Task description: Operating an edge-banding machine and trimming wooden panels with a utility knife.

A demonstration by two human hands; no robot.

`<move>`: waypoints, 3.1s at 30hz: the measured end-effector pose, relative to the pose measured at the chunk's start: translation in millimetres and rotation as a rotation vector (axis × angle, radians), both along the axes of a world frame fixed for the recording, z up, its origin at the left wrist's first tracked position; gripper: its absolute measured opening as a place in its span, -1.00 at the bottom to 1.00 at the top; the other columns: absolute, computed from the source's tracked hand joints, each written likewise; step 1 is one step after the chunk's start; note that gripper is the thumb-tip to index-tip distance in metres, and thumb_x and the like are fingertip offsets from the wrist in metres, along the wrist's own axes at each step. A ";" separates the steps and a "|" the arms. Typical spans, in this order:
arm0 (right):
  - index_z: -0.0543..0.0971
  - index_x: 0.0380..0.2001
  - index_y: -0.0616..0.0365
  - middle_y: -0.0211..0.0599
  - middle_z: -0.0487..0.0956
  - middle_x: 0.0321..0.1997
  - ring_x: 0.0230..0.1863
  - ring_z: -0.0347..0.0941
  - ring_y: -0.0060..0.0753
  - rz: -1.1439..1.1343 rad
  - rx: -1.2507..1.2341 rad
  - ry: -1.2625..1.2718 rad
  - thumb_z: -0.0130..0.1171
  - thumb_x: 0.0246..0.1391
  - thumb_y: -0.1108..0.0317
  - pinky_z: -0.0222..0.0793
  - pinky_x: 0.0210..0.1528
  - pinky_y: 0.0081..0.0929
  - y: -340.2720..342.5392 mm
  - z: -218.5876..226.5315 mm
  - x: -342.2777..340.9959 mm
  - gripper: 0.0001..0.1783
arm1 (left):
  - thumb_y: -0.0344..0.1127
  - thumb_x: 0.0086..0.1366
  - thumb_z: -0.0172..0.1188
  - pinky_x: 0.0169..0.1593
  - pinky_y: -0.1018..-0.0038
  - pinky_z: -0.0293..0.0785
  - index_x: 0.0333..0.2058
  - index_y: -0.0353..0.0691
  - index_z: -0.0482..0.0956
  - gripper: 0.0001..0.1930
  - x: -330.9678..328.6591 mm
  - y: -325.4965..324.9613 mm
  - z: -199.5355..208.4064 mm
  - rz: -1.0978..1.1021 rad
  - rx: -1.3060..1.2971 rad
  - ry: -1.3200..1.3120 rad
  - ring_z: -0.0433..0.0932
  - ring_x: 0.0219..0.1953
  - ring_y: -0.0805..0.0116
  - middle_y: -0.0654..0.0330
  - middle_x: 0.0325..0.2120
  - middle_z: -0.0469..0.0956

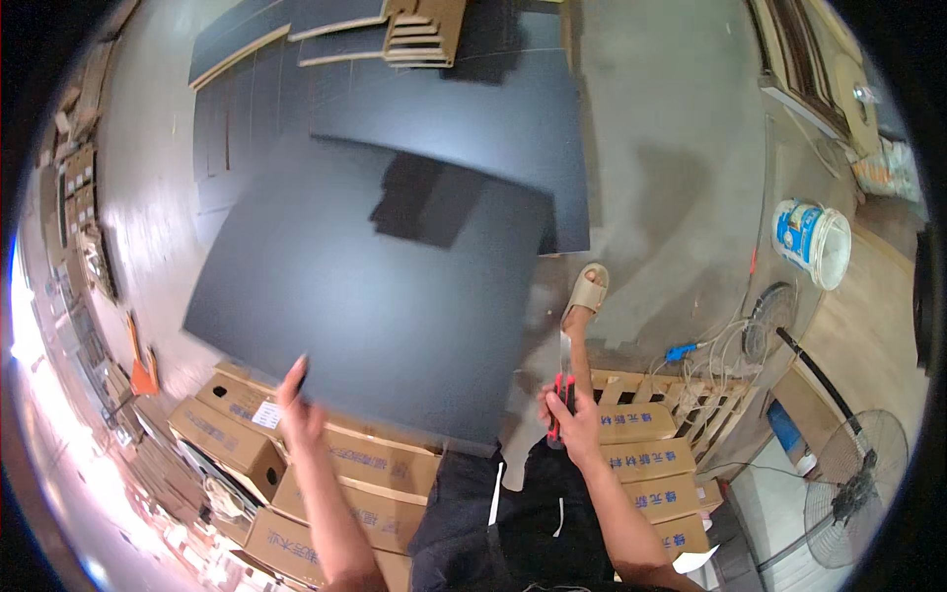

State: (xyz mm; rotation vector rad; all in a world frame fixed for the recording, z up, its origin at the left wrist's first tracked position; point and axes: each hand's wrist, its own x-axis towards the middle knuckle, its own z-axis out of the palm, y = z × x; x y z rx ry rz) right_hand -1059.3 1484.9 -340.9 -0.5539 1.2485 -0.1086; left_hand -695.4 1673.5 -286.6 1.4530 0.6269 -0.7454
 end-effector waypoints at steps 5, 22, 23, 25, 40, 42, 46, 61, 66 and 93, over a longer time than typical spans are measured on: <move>0.50 -0.17 0.20 -0.42 0.55 -0.40 -0.51 0.40 -0.66 -0.086 -0.011 0.183 0.16 0.21 0.37 0.33 -0.46 -0.65 0.6 -22.7 -69.1 -0.82 | -0.40 0.05 0.32 -0.04 0.33 0.53 0.04 -0.44 0.39 -0.44 28.0 32.1 193.6 -0.321 0.549 -0.320 0.57 -0.13 0.21 0.06 -0.22 0.58; 0.48 -0.15 0.23 -0.40 0.52 -0.47 -0.53 0.41 -0.62 -0.220 -0.184 0.282 0.08 0.26 0.40 0.33 -0.49 -0.60 -36.9 -36.1 -136.0 -0.84 | -0.64 0.09 0.19 -0.32 0.35 0.53 -0.08 -0.26 0.53 -0.62 -44.6 -230.3 189.0 -1.762 0.688 -0.927 0.66 -0.39 0.10 -0.01 -0.35 0.64; 0.47 -0.10 0.23 -0.40 0.51 -0.47 -0.52 0.41 -0.63 -0.253 -0.182 0.285 0.08 0.26 0.40 0.33 -0.49 -0.61 -40.2 -35.6 -136.5 -0.80 | -0.69 0.03 0.14 -0.22 0.27 0.57 0.02 -0.18 0.50 -0.48 -48.6 -236.1 180.2 -1.816 0.692 -0.949 0.65 -0.26 0.03 0.00 -0.22 0.63; 0.46 -0.12 0.21 -0.42 0.50 -0.47 -0.55 0.38 -0.65 -0.309 -0.211 0.256 0.08 0.26 0.38 0.31 -0.50 -0.64 -50.6 -30.9 -131.2 -0.82 | -0.74 -0.03 0.07 -0.05 0.25 0.58 0.10 -0.15 0.46 -0.36 -61.8 -249.1 152.7 -1.791 0.568 -1.117 0.61 -0.08 0.02 -0.03 -0.07 0.57; 0.14 0.36 0.05 -0.39 0.44 -0.38 -0.47 0.44 -0.57 -0.095 -0.327 0.252 -0.06 0.35 0.28 0.40 -0.45 -0.60 -132.7 -59.0 -138.5 -0.44 | -0.72 0.06 -0.03 0.42 0.03 -0.06 0.23 0.03 0.36 -0.27 -187.4 -222.2 -154.9 -1.664 0.585 -1.307 0.08 0.37 -0.02 0.19 0.29 0.24; 0.14 0.35 0.10 -0.33 0.46 -0.34 -0.43 0.46 -0.57 0.010 -0.312 0.277 -0.08 0.35 0.28 0.43 -0.41 -0.55 -142.8 -75.4 -128.8 -0.44 | -0.70 0.03 0.04 0.42 -0.03 -0.09 0.26 0.01 0.32 -0.24 -181.1 -219.1 -198.5 -1.644 0.628 -1.342 0.06 0.36 -0.04 0.13 0.29 0.20; 0.16 0.30 0.19 -0.05 0.55 -0.22 -0.31 0.58 -0.25 0.337 -0.360 0.362 -0.06 0.28 0.34 0.49 -0.29 -0.32 -164.1 -116.5 -128.7 -0.44 | -0.42 -0.14 0.45 0.39 -0.08 -0.04 0.34 0.05 0.12 0.03 -174.5 -232.6 -260.9 -1.784 0.818 -1.392 0.04 0.35 -0.07 0.02 0.31 0.09; 0.34 0.16 0.21 0.21 0.56 -0.15 -0.12 0.49 0.25 0.669 -0.804 0.423 -0.01 0.18 0.28 0.39 -0.08 -0.04 -231.1 -184.5 -86.5 -0.51 | 0.50 -0.07 0.18 0.17 -0.48 -0.01 0.41 0.06 -0.24 0.22 -191.8 -323.0 -299.7 -1.977 0.862 -1.297 -0.25 0.38 -0.44 -0.29 0.37 -0.29; 0.37 0.10 0.32 0.21 0.56 -0.18 -0.11 0.49 0.24 0.751 -0.720 0.447 0.03 0.12 0.37 0.38 -0.07 0.01 -236.3 -192.5 -82.1 -0.53 | 0.48 -0.05 0.17 0.16 -0.46 0.01 0.41 0.05 -0.23 0.20 -194.3 -323.2 -301.9 -1.977 0.872 -1.284 -0.24 0.37 -0.45 -0.30 0.37 -0.30; 0.40 0.05 0.30 0.20 0.58 -0.27 -0.19 0.50 0.28 0.692 -0.789 0.444 0.05 0.09 0.38 0.40 -0.13 0.05 -228.8 -219.8 -68.2 -0.55 | 0.44 -0.04 0.20 0.11 -0.56 -0.06 0.41 0.01 -0.23 0.20 -186.8 -320.9 -311.0 -1.975 0.822 -1.261 -0.34 0.37 -0.49 -0.31 0.37 -0.38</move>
